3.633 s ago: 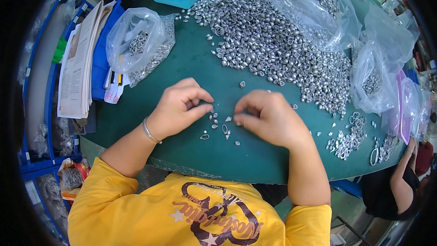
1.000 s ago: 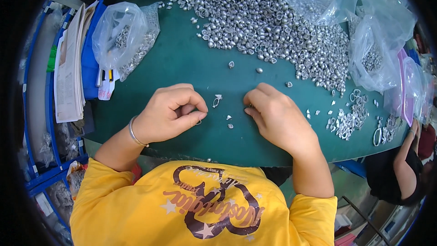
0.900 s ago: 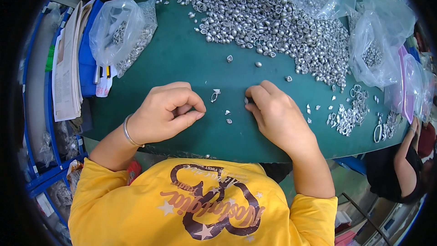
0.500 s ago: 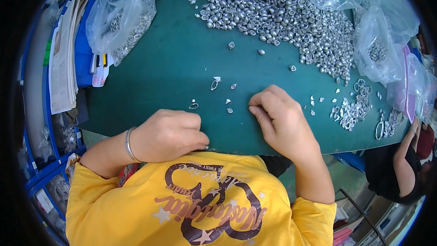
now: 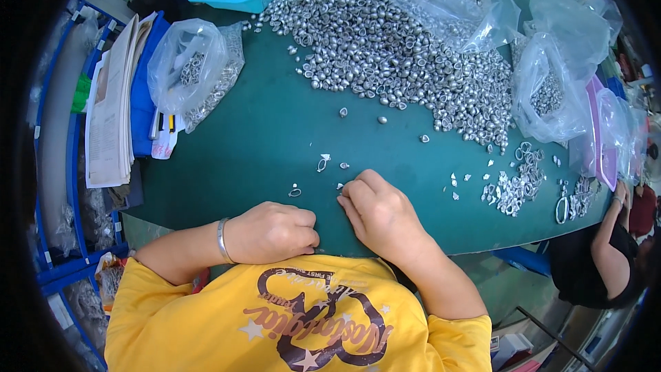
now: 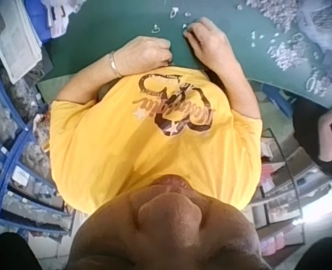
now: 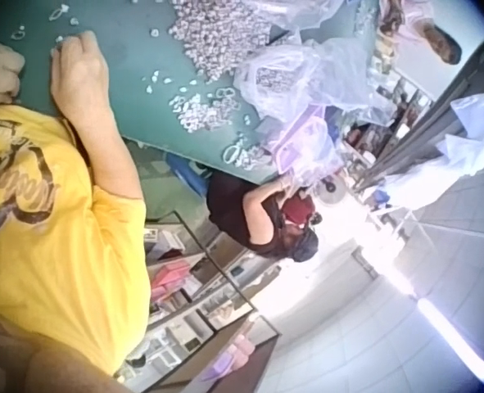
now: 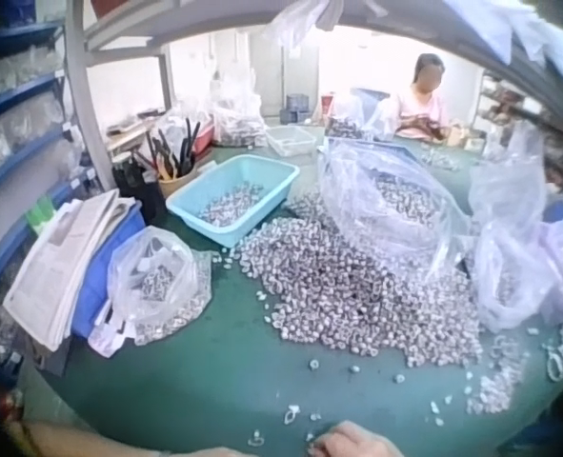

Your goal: The person sorts through a pile of small metal parts on a table, picking them up one by one and placing them into different piles.

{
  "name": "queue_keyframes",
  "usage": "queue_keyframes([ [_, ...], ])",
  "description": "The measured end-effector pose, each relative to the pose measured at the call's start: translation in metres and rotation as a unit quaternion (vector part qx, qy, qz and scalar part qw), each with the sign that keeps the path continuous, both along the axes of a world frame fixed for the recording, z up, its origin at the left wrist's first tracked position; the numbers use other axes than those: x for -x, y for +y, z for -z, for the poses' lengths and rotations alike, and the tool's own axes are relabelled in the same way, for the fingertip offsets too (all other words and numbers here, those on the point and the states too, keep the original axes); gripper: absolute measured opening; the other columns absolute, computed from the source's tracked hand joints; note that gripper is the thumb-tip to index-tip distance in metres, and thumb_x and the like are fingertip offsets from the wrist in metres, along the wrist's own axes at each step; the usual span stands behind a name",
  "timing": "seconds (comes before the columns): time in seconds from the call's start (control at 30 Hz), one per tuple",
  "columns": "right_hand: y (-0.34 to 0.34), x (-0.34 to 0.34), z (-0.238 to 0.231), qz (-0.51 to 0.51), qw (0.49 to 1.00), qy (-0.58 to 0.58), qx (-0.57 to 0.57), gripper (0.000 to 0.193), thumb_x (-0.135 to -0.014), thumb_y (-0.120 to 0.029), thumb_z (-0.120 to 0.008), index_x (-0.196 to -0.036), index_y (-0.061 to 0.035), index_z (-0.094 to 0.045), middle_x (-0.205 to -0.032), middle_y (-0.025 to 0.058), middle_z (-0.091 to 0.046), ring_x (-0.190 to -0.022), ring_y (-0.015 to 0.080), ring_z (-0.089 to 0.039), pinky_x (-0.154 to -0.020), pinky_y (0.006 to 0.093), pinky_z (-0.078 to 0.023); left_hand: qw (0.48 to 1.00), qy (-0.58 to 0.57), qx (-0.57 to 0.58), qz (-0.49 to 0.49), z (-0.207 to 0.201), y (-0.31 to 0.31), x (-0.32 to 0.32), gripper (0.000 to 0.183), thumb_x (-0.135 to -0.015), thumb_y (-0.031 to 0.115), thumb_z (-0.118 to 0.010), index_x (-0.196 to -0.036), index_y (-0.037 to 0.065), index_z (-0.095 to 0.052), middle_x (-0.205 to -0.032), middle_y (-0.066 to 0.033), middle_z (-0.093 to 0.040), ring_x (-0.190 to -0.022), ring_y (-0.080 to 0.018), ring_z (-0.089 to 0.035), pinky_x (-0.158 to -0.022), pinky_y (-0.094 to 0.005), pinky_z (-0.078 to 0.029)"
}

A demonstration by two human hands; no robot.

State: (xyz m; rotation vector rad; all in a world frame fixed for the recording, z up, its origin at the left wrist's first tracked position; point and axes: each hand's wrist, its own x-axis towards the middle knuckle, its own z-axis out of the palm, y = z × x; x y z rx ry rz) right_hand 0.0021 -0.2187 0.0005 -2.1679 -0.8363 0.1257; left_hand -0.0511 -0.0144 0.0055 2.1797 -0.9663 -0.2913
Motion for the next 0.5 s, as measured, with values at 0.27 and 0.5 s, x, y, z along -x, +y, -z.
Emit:
queue_keyframes([
  [0.27, 0.001, -0.012, -0.003, 0.013, 1.0, -0.002, 0.001, 0.006, -0.077, -0.004, -0.062, -0.079, -0.0012, -0.057, -0.077, 0.0134, -0.053, -0.067, 0.0328, -0.056, -0.059, 0.0384, -0.048, 0.695, 0.576, 0.373, -0.217, -0.015, 0.01, -0.02, 0.006, -0.083, 0.006, -0.06, -0.078, 0.002, -0.058, -0.08, -0.0032, -0.056, -0.064, -0.0105, -0.052, -0.053, -0.0225, -0.042],
  [0.5, 0.007, -0.024, 0.006, 0.024, 0.998, -0.055, -0.004, 0.006, -0.079, -0.005, -0.06, -0.081, -0.0008, -0.056, -0.077, 0.0123, -0.054, -0.066, 0.0301, -0.057, -0.059, 0.0366, -0.048, 0.674, 0.504, 0.449, -0.3, -0.008, 0.014, -0.042, 0.009, -0.083, 0.007, -0.058, -0.087, 0.003, -0.051, -0.071, -0.0019, -0.052, -0.056, -0.0069, -0.047, -0.046, -0.0189, -0.036],
])
